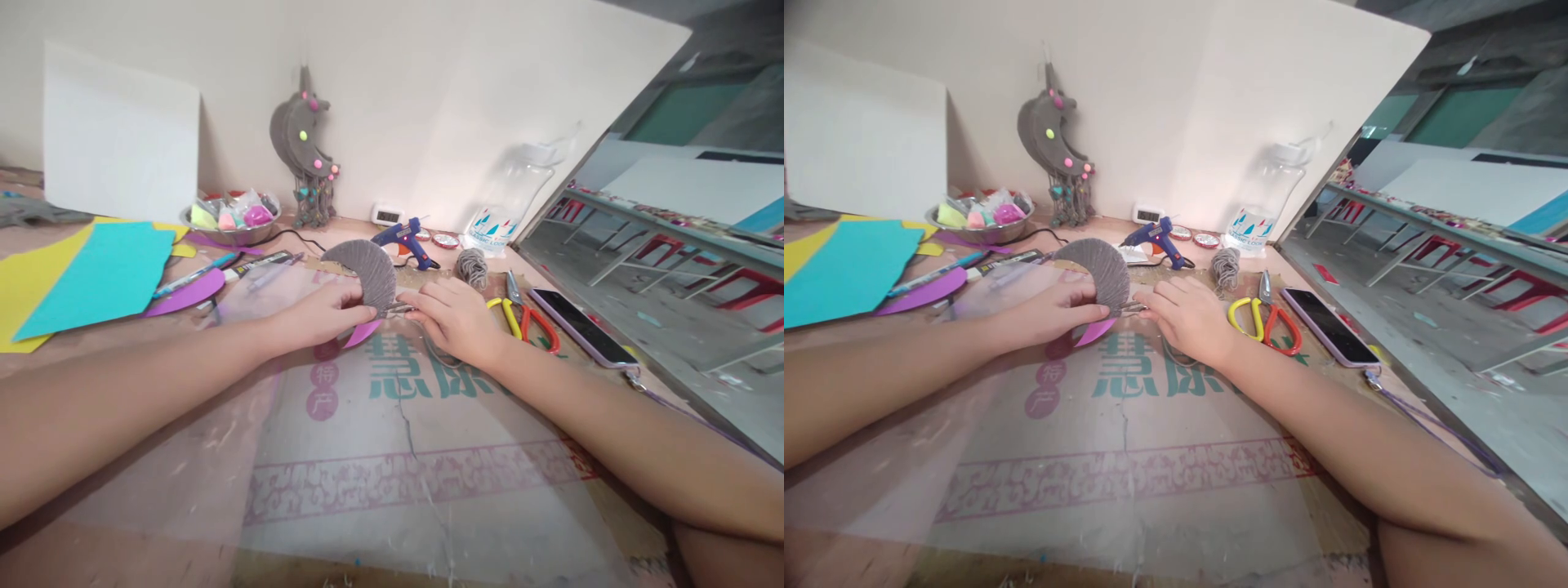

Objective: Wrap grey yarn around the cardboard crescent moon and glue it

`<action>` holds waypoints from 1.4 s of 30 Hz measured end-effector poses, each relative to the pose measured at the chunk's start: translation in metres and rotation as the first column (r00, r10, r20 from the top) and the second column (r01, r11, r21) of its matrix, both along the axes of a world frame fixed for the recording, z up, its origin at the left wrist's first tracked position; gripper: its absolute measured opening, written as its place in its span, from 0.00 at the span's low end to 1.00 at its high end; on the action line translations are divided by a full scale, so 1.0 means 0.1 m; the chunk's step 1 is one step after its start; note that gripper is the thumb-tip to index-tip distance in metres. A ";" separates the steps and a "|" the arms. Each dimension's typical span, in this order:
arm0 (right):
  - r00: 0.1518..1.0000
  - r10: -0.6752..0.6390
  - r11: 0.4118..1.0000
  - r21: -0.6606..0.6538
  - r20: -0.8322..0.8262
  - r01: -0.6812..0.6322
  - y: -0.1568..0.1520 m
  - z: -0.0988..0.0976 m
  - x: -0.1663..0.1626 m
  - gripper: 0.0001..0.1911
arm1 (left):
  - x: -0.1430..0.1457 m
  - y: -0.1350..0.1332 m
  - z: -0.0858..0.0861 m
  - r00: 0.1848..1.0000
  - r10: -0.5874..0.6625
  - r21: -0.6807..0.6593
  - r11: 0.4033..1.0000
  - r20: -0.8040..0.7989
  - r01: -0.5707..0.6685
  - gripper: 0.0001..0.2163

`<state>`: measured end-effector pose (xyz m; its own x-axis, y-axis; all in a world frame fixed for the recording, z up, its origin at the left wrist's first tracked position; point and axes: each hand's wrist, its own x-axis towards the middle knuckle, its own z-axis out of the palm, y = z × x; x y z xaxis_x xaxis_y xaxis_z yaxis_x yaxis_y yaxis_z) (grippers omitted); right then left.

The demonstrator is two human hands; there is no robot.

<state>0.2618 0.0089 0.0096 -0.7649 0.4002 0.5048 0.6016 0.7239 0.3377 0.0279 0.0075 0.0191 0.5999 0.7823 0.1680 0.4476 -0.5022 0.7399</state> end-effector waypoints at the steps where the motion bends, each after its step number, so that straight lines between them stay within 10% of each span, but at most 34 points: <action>1: 1.000 0.000 1.000 0.005 0.007 0.000 0.00 0.00 0.00 0.16 | 0.00 0.00 0.00 1.000 -0.007 0.005 1.000 0.002 0.007 0.09; 42: 1.000 0.024 1.000 0.003 -0.019 -0.024 0.00 -0.01 0.01 0.15 | 0.00 0.01 -0.03 1.000 0.022 0.009 1.000 0.000 -0.022 0.10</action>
